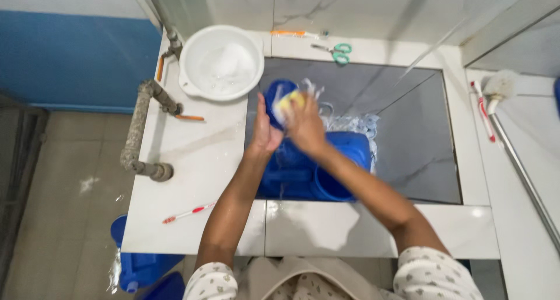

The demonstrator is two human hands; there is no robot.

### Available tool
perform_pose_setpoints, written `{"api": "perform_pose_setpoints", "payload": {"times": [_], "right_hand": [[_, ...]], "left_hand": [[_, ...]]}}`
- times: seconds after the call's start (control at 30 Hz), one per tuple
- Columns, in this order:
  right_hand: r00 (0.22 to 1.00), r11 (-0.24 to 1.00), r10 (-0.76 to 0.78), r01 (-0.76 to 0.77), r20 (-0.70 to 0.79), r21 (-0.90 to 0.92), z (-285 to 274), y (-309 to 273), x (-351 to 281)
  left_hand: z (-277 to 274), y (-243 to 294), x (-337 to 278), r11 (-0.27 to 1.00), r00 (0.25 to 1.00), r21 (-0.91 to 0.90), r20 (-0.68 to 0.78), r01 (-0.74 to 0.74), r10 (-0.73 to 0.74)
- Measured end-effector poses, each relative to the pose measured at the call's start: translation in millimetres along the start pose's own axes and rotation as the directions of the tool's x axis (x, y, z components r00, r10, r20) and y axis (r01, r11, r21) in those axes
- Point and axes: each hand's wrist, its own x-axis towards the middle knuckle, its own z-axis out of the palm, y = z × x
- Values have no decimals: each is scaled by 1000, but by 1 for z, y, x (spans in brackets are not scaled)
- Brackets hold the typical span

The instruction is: The person cleans a blue plastic container by cutting off its label with scissors, scrubbing the exterior and interior with a sponge, and rinsing it with water from a tap. The person repeats this process for a second container.

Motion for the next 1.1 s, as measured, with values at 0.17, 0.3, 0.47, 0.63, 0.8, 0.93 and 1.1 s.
{"api": "perform_pose_setpoints", "payload": {"times": [0.17, 0.3, 0.47, 0.63, 0.8, 0.93, 1.1], "right_hand": [[992, 989, -5, -13, -123, -145, 3, 15, 20], [970, 992, -122, 124, -213, -1, 16, 6, -19], [972, 992, -117, 123, -201, 17, 10, 11, 1], [946, 993, 38, -1, -323, 114, 13, -6, -14], [966, 993, 60, -32, -250, 114, 5, 4, 23], [897, 970, 241, -207, -370, 128, 11, 5, 26], [938, 933, 141, -19, -317, 360, 27, 4, 29]], "left_hand": [[12, -14, -19, 986, 983, -19, -78, 168, -169], [13, 8, -11, 997, 997, 26, -14, 75, -75], [10, -8, -25, 985, 983, 39, -67, 171, -168], [4, -1, -16, 976, 979, 78, -29, 204, -202], [17, -14, -32, 973, 974, 51, -2, 227, -227], [24, 0, -35, 953, 994, 285, -16, 104, -104], [10, 14, -58, 516, 907, 767, -418, 381, -50]]}}
